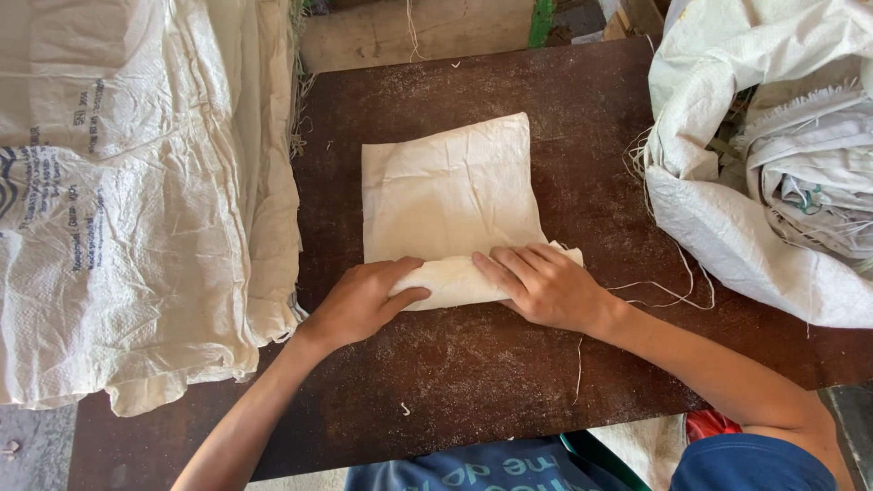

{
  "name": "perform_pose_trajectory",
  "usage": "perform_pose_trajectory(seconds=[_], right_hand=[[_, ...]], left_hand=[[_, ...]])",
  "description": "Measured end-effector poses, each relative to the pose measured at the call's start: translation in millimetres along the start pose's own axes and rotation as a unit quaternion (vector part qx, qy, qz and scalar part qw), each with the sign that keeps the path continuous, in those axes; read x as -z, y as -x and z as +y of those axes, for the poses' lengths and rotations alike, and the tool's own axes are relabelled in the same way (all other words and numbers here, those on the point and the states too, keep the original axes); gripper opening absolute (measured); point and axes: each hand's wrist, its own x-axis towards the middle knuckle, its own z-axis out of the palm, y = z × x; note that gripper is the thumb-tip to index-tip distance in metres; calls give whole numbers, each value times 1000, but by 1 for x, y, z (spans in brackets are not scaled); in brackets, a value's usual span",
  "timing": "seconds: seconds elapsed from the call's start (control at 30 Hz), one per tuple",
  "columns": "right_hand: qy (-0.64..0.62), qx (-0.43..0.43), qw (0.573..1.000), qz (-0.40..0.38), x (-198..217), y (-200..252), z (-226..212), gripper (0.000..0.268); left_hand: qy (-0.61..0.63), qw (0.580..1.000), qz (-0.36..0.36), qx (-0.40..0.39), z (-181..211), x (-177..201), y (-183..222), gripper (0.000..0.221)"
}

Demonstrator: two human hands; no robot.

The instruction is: Folding and stacking white woven polypropylene bags on a wooden table.

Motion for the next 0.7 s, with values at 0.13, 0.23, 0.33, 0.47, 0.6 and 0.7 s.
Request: perform_pose_trajectory(seconds=[0.13,0.23,0.33,0.47,0.6,0.7], right_hand=[[-131,-16,991,20,14,-11,3,48],[-281,-66,951,-112,27,-22,12,48],[-336,-128,920,-157,35,-27,17,48],[-437,-144,851,-253,15,-16,21,51],[-437,-158,848,-256,25,-17,19,55],[-402,-147,884,-188,43,-24,16,59]], left_hand=[[-38,995,-46,74,9,-7,0,48],[-286,944,100,-131,6,-23,7,51],[-382,891,104,-221,14,-29,9,55],[-369,918,27,-145,20,-36,9,72],[-329,935,25,-128,15,-34,7,78],[-320,939,18,-122,18,-32,8,83]])
